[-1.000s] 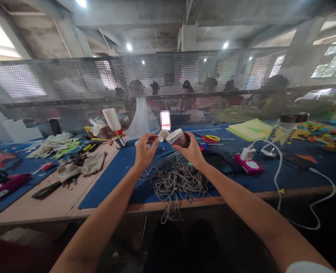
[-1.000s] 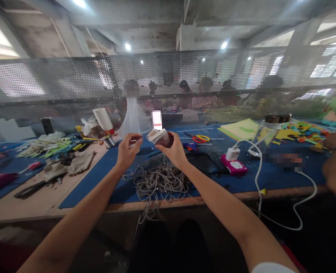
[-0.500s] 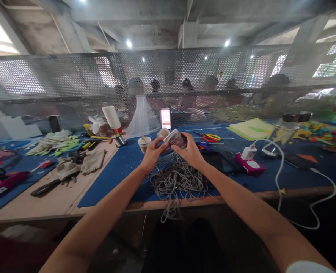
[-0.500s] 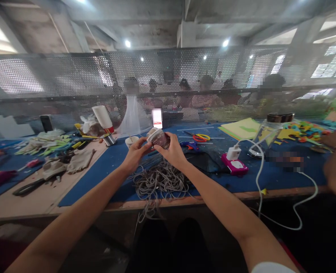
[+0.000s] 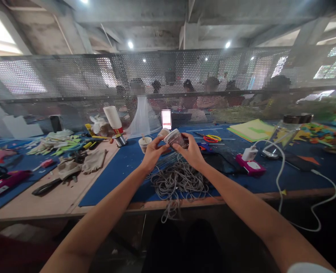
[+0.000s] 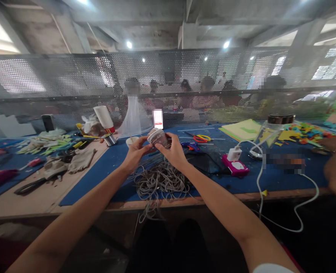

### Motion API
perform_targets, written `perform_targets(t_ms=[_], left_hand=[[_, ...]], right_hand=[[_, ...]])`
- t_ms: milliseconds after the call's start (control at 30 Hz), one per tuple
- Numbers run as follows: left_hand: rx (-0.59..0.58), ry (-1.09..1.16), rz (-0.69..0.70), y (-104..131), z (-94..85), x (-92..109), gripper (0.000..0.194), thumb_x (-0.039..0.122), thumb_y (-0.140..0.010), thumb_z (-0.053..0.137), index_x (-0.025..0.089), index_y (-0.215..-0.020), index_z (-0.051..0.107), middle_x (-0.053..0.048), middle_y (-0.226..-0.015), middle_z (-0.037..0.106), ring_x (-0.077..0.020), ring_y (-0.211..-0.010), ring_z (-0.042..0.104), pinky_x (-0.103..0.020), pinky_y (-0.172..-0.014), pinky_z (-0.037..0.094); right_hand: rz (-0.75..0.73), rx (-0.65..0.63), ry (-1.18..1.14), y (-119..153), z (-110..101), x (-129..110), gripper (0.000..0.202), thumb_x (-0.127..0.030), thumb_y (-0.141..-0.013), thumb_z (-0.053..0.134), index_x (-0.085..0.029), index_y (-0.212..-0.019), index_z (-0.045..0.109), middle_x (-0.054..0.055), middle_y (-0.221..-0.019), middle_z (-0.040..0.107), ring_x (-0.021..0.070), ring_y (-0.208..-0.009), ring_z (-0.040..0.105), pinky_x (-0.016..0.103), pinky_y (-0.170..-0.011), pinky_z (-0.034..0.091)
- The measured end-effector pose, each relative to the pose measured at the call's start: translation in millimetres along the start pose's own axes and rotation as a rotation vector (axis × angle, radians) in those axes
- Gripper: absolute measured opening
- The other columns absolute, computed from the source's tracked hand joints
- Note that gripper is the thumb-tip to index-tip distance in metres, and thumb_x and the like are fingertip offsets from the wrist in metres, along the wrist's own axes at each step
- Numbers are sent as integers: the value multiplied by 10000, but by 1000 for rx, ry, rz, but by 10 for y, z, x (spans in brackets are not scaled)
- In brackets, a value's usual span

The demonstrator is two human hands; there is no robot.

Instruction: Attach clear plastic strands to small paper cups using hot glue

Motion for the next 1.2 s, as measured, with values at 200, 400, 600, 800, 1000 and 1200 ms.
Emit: perform_targets(t_ms=[200,400,600,800,1000,1200], left_hand=[[-29,-67,24,-8,0,7,354,380,-816,744,199,-1106,652,-69,-1250,647,-199,-993,667,-403,-917,591],[-22,-172,50,-6,-24,5,330,395,-837,731,180,-1077,656,-45,-1034,707,-192,-966,666,-326,-910,522],[-2,-209,88,-4,-18,46,315,399,-851,718,172,-1059,650,-42,-1009,692,-173,-944,644,-295,-871,494],[-6,-178,48,1,6,51,316,406,-832,732,180,-1037,648,-8,-834,650,-136,-708,596,-277,-683,493],[31,-95,29,-24,-66,76,289,389,-780,774,177,-947,671,5,-775,622,-111,-644,532,-276,-645,473],[-43,-110,-17,-18,-2,50,306,379,-756,786,166,-950,683,-4,-769,636,-107,-630,532,-264,-611,452]], right_hand=[[-104,31,75,10,-30,-96,581,-523,-833,723,-236,-1287,503,137,-1265,583,283,-1185,582,479,-1012,503],[-76,24,70,8,-19,-77,568,-527,-833,717,-228,-1274,520,131,-1261,600,278,-1183,588,468,-1019,498],[11,3,-9,-8,1,20,566,-520,-822,725,-212,-1259,537,134,-1278,624,272,-1169,608,465,-1013,496],[65,-35,-67,-7,41,85,560,-532,-814,726,-215,-1242,551,125,-1274,642,265,-1147,629,460,-987,515],[16,-83,-20,-10,32,-3,414,-518,-936,578,-231,-1234,577,104,-1235,657,237,-1081,657,426,-943,543],[-301,21,250,15,-150,-379,211,-390,-998,520,-282,-1134,638,74,-1124,666,247,-1115,616,436,-1012,489]])
Point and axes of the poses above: each hand's wrist, its own y-axis away from the middle knuckle, its own z-axis out of the palm, x = y × z, the point moved 9 cm from there along -y, towards the middle knuckle
